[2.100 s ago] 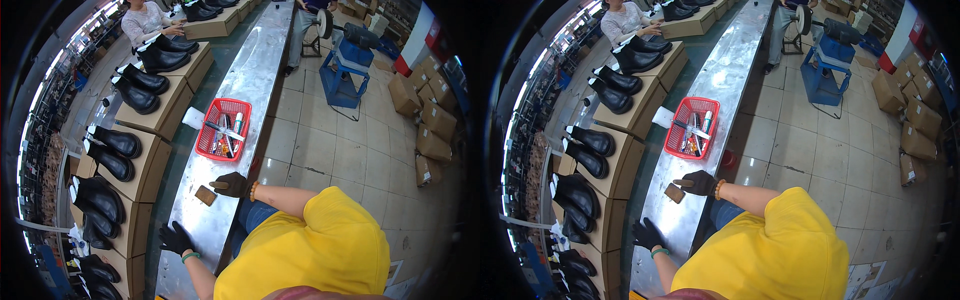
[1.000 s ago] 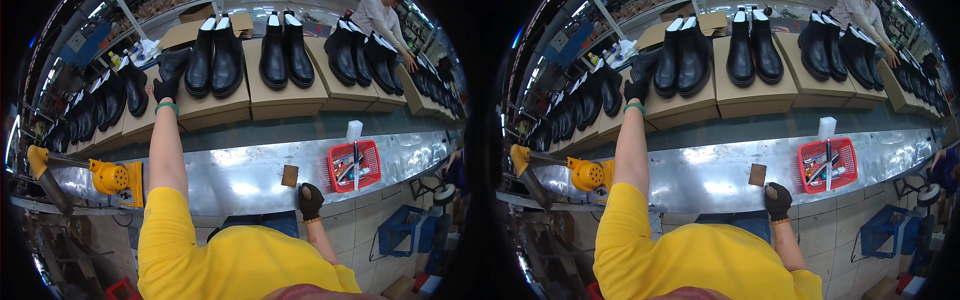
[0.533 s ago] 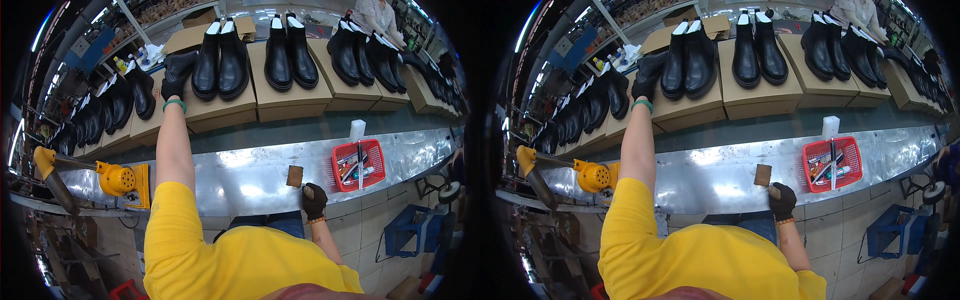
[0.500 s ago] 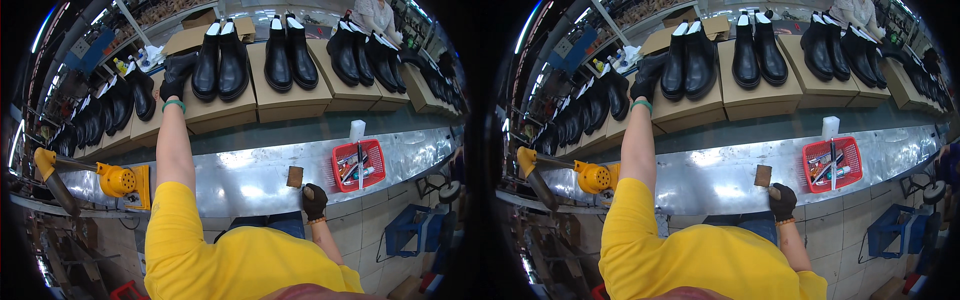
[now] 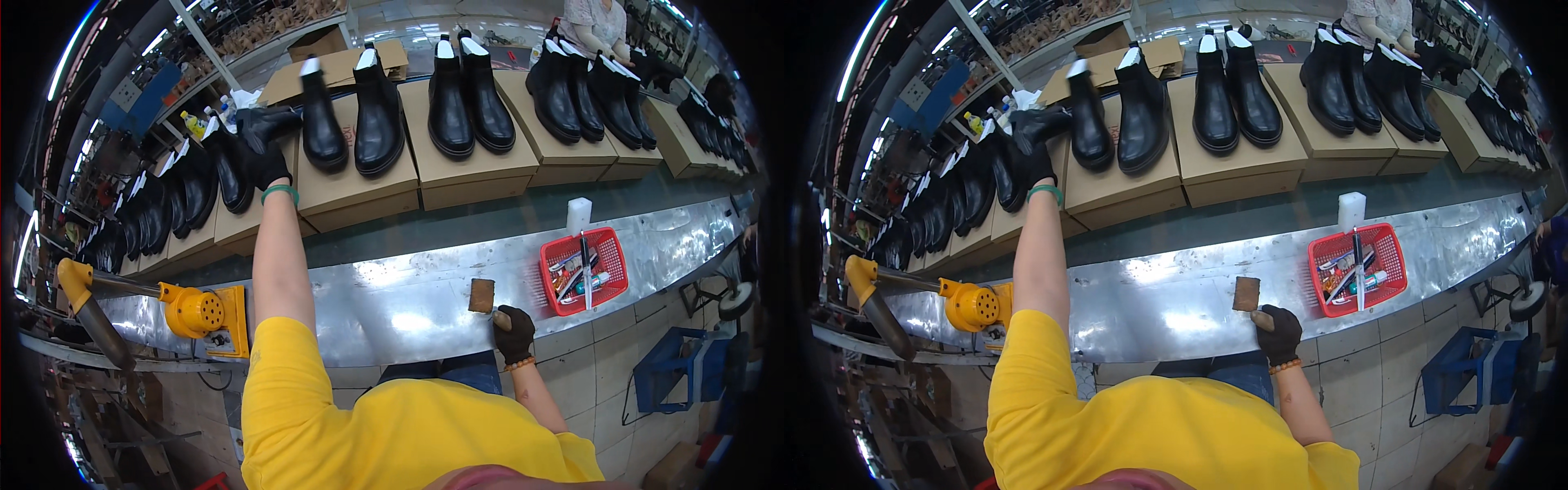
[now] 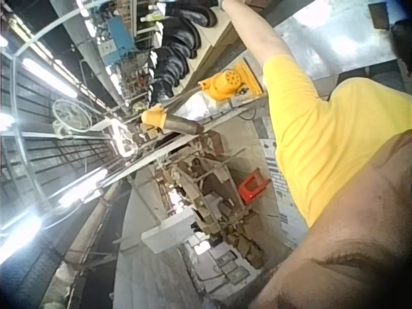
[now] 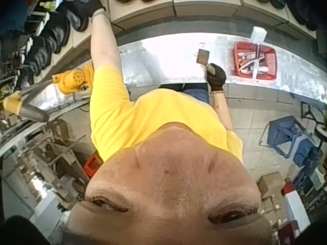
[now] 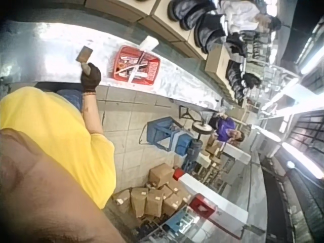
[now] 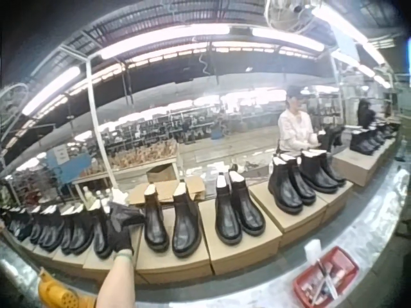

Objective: The person polishes black leather boots using a wooden block. They pick up boots from a conveyor belt, rub the surface with the block, and place them back on the belt. The process is repeated for multiple boots in a factory setting.

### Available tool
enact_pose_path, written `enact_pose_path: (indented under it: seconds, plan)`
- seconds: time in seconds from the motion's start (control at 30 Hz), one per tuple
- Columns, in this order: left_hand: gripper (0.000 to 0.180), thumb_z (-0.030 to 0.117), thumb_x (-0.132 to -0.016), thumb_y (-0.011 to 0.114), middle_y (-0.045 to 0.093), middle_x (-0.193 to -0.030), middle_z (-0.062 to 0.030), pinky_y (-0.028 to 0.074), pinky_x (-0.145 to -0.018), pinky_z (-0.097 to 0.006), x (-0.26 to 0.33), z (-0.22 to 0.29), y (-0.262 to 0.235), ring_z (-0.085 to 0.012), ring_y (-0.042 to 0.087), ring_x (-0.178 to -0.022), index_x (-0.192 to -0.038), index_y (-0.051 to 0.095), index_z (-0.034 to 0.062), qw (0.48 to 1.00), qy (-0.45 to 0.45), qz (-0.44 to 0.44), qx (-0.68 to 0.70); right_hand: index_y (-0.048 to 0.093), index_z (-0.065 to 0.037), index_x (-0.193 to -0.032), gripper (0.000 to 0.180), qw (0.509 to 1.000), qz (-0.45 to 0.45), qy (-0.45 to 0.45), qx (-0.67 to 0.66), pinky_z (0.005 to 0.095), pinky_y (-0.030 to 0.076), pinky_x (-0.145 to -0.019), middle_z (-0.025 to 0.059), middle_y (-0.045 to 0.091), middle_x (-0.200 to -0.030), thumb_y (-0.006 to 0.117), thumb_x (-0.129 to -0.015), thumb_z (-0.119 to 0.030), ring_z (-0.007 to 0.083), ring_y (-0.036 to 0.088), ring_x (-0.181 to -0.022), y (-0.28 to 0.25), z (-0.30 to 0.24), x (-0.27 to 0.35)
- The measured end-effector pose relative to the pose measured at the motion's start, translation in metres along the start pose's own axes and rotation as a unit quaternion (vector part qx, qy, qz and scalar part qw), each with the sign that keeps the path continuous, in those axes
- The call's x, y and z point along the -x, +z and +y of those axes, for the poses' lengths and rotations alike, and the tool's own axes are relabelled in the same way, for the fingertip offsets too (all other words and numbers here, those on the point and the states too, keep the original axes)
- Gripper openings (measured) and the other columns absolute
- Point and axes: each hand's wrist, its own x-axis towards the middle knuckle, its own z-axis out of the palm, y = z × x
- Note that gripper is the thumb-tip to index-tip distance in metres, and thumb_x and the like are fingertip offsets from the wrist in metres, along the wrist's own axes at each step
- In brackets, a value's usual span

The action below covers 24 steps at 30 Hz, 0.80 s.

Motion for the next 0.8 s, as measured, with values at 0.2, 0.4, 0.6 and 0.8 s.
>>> enact_pose_path:
  seconds: [0.2, 0.4, 0.6, 0.8]
  plan:
    - [0.068, 0.024, -0.069, 0.074, 0.05, -0.13, -0.0226, 0.036, -0.103, -0.038, -0.047, 0.05, -0.027, -0.0369, 0.046, -0.12, -0.126, 0.049, -0.0019, 0.998, -0.007, 0.043, -0.044, 0.068, -0.011, -0.078, 0.012, 1.0, -0.004, -0.006, -0.013, 0.0376, 0.049, -0.06, 0.0078, 0.064, -0.07, 0.072, -0.073, -0.022, 0.0275, 0.062, -0.064, 0.0, -0.004, -0.002]
    - [0.062, 0.023, -0.071, 0.078, 0.058, -0.119, -0.0169, 0.042, -0.093, -0.032, -0.035, 0.045, -0.082, -0.0273, 0.057, -0.107, -0.122, 0.053, -0.0037, 0.997, 0.075, 0.028, 0.025, 0.066, -0.009, -0.077, 0.013, 0.999, 0.015, 0.014, -0.034, 0.0368, 0.049, -0.058, 0.0088, 0.063, -0.069, 0.072, -0.074, -0.021, 0.0284, 0.061, -0.063, 0.005, 0.003, 0.002]
    - [0.053, -0.002, -0.076, 0.064, 0.056, -0.119, -0.0121, 0.051, -0.089, -0.042, 0.08, 0.103, -0.194, -0.0281, 0.056, -0.105, -0.126, 0.049, -0.0022, 0.826, -0.251, -0.146, 0.483, 0.059, -0.006, -0.068, 0.022, 0.993, -0.093, 0.053, -0.052, 0.0349, 0.043, -0.053, 0.0074, 0.06, -0.063, 0.067, -0.08, -0.022, 0.0223, 0.055, -0.055, 0.0, 0.022, -0.009]
    - [0.064, 0.004, -0.066, 0.066, 0.057, -0.119, -0.0124, 0.045, -0.093, -0.032, 0.161, 0.124, -0.246, -0.0212, 0.056, -0.108, -0.127, 0.048, -0.0036, 0.754, -0.329, -0.333, 0.46, 0.048, -0.003, -0.125, 0.042, 0.785, -0.209, 0.318, -0.49, 0.0335, 0.054, -0.068, 0.0113, 0.063, -0.105, 0.057, -0.089, -0.024, 0.0202, 0.063, -0.071, -0.02, -0.003, -0.025]
